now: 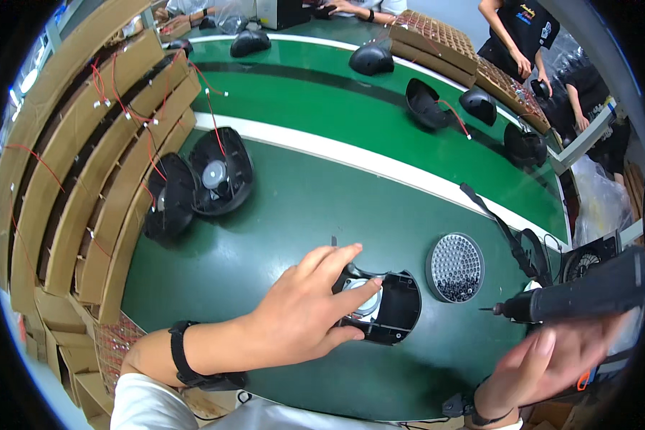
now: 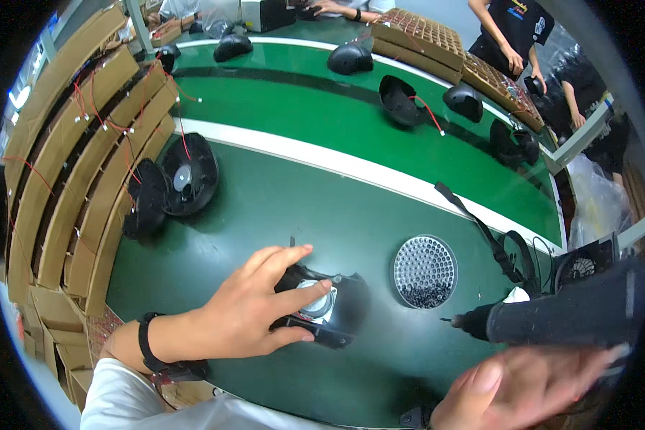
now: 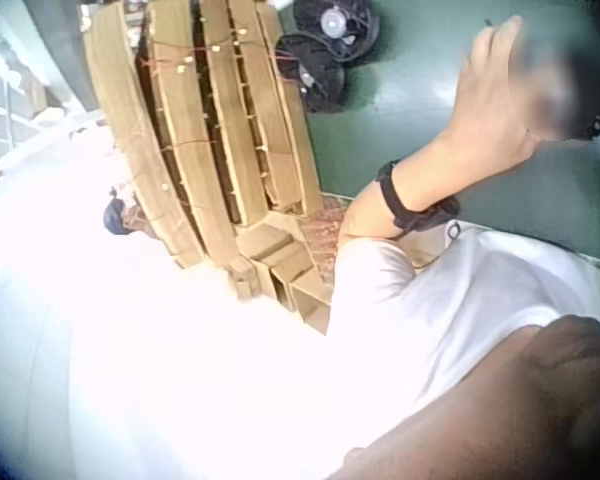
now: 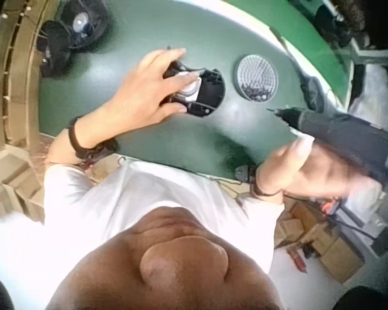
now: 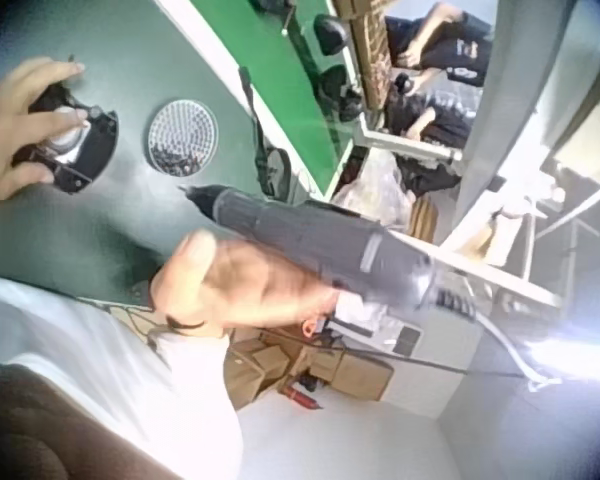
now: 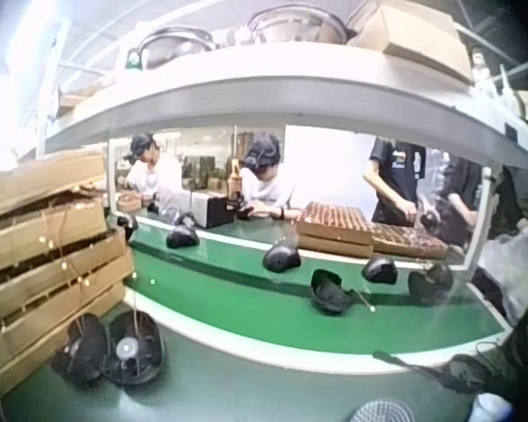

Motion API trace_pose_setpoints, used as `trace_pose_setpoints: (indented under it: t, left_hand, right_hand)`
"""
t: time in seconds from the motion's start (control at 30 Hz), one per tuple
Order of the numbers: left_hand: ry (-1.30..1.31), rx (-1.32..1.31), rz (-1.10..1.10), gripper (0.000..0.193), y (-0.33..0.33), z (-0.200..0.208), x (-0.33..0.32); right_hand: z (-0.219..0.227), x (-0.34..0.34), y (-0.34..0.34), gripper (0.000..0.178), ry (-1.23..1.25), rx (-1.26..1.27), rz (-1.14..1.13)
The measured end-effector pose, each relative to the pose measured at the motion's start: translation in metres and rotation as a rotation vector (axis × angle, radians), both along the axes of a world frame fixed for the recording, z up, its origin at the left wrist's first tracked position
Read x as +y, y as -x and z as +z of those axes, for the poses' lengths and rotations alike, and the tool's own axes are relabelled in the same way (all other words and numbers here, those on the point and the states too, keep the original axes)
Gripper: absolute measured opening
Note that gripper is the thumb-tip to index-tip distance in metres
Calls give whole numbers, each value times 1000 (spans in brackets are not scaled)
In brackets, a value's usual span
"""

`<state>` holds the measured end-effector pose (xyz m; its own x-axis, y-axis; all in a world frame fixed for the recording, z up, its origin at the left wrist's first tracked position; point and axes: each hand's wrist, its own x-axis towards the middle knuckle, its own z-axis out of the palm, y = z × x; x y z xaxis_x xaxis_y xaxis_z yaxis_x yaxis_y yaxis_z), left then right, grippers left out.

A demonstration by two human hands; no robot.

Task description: Assemble internal components and speakers into plastic housings using an electric screwdriver.

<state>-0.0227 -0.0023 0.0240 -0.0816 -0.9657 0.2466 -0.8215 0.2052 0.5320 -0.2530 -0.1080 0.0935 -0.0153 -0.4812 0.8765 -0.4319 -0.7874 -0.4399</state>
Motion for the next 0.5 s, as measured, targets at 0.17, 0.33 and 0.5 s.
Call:
trace_pose_setpoints:
  t: [0.17,0.33,0.5]
  left_hand:
    - [-64,9,-23,73,-18,-6,1]
    - [-66,-12,-8,88,-25,-10,8]
    - [282,17,240,94,-38,-17,13]
  right_hand:
    - [-15,9,-10,94,-276,818,691]
    - [-64,-10,-40,113,-542,812,864]
    - [-62,-34,-84,97,-678,591,665]
